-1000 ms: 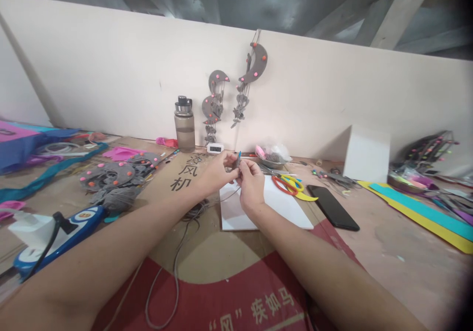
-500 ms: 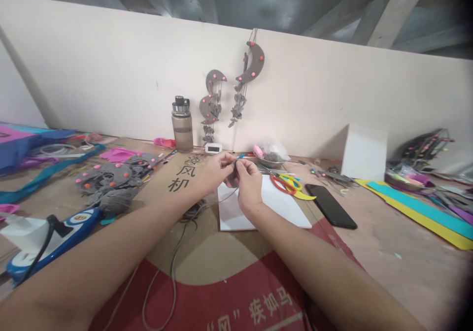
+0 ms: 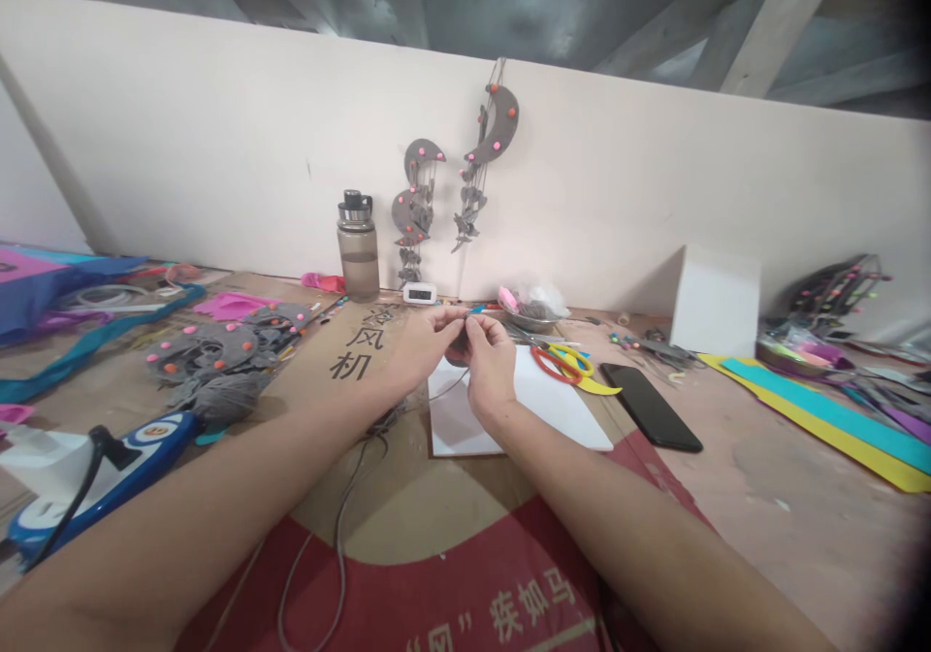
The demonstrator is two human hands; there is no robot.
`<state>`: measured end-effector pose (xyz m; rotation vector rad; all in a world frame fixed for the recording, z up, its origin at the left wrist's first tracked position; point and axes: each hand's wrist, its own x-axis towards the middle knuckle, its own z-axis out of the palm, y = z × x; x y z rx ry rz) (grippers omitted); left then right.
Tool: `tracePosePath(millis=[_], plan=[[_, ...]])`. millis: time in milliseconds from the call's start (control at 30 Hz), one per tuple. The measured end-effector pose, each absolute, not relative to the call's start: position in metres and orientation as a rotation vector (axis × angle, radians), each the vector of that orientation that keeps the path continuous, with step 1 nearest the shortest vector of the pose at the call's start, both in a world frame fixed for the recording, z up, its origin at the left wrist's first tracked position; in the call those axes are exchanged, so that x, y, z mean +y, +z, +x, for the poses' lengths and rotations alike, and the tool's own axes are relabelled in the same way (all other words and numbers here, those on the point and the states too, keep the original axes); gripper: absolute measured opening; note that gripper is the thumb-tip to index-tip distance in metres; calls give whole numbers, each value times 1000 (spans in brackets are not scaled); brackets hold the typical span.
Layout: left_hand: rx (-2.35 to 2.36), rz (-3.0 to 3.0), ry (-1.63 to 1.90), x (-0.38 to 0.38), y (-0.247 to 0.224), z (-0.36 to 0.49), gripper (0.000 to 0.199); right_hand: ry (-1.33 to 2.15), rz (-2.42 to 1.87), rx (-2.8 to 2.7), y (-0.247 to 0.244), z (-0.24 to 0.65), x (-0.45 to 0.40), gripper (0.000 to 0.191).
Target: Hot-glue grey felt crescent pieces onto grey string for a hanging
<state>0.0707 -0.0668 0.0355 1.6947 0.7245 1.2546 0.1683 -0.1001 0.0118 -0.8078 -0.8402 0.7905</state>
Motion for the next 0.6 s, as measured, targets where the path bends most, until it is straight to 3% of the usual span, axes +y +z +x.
tracePosePath(millis=[600], plan=[[897, 2089, 1534, -81, 44, 67, 25, 691, -811, -885, 22, 163, -111, 21]])
